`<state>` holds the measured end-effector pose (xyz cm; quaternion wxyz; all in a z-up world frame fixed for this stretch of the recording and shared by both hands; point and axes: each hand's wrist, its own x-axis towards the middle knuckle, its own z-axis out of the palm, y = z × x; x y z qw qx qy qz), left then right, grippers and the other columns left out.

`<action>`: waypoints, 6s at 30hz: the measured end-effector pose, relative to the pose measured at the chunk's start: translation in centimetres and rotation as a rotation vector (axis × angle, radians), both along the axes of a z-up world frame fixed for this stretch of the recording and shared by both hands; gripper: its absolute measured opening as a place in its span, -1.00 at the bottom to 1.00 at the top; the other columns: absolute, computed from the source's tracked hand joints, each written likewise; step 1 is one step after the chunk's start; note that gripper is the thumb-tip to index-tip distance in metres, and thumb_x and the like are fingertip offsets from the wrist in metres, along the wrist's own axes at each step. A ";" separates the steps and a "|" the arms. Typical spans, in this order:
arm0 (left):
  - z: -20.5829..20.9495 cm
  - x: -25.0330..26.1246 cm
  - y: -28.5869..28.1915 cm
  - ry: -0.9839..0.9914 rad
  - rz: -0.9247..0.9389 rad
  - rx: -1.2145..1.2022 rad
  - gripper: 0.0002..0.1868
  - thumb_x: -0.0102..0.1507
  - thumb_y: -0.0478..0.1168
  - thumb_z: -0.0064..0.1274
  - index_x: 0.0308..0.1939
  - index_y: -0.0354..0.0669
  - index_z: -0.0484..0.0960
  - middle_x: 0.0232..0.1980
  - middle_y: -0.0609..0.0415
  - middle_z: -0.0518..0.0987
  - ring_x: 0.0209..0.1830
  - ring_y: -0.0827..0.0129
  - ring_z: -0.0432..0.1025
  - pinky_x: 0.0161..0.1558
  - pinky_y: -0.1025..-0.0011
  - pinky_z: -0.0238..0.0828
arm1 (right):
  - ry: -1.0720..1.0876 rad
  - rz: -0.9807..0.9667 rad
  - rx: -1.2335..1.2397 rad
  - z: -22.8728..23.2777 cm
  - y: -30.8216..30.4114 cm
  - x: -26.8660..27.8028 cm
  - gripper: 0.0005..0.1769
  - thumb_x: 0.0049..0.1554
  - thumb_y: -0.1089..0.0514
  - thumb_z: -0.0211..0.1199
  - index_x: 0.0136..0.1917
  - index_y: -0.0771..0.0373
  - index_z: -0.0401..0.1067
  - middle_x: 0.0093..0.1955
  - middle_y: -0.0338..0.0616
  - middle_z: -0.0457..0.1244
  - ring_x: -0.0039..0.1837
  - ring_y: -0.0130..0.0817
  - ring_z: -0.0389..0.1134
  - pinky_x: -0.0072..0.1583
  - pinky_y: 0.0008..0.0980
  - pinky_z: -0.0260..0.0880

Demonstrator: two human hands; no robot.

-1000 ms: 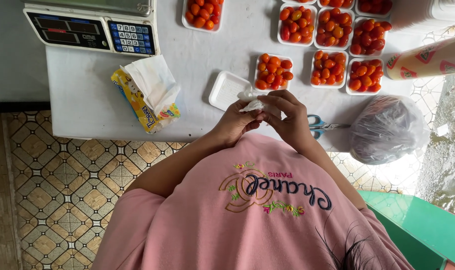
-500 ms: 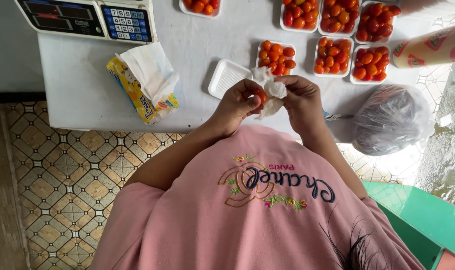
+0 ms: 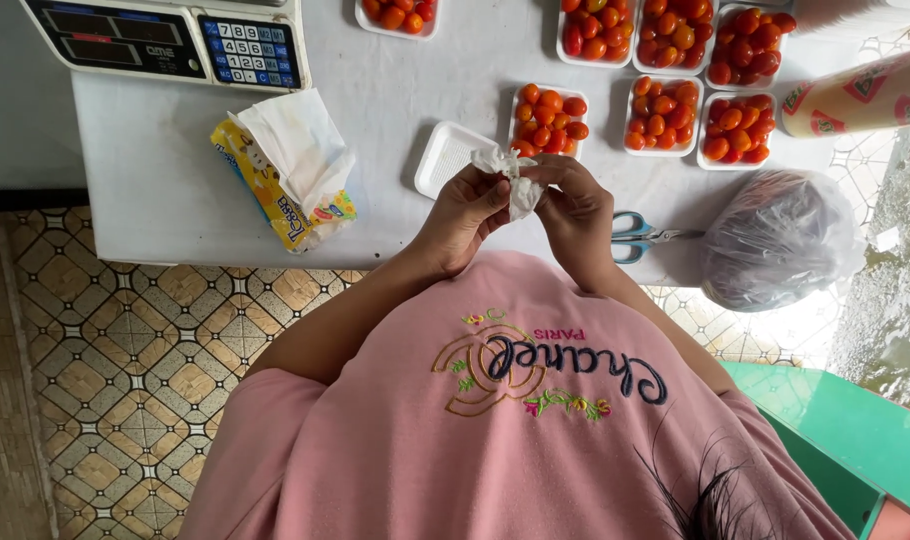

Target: Wiping individual cherry tomatoes with a tissue and arranging them into small styrofoam trays for packaging.

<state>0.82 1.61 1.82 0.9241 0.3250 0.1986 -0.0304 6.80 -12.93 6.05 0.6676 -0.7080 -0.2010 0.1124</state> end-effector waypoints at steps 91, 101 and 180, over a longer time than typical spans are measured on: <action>-4.0 0.2 0.4 0.091 -0.184 0.762 -0.66 0.44 0.09 0.00 -0.19 -0.06 0.63 -0.30 -0.01 0.63 -0.38 0.46 0.40 -0.37 0.59 0.30 | 0.276 -0.066 -0.288 -6.6 -1.3 -0.8 -0.78 0.15 0.18 0.37 0.09 0.20 0.58 -0.33 -0.11 0.31 -0.29 -0.39 0.26 -0.20 -0.42 0.27; -8.7 2.0 1.5 0.095 -0.196 0.911 -0.71 0.43 0.03 0.03 -0.05 -0.10 0.67 -0.29 0.02 0.66 -0.33 0.41 0.51 -0.28 0.49 0.46 | 0.272 -0.090 -0.380 -12.9 -1.0 2.6 -0.66 0.13 0.04 0.44 0.16 0.11 0.54 -0.28 -0.14 0.30 -0.25 -0.32 0.26 -0.15 -0.33 0.27; -20.7 18.4 15.1 0.642 0.096 0.392 -0.68 0.44 0.06 -0.24 -0.08 0.01 0.56 -0.18 0.24 0.76 -0.59 0.66 0.40 -0.69 0.81 -0.05 | 0.823 -0.469 -0.121 -27.3 10.2 21.7 -0.67 0.21 0.34 0.19 0.22 0.08 0.35 -0.13 0.03 0.42 -0.18 -0.26 0.48 -0.11 -0.38 0.52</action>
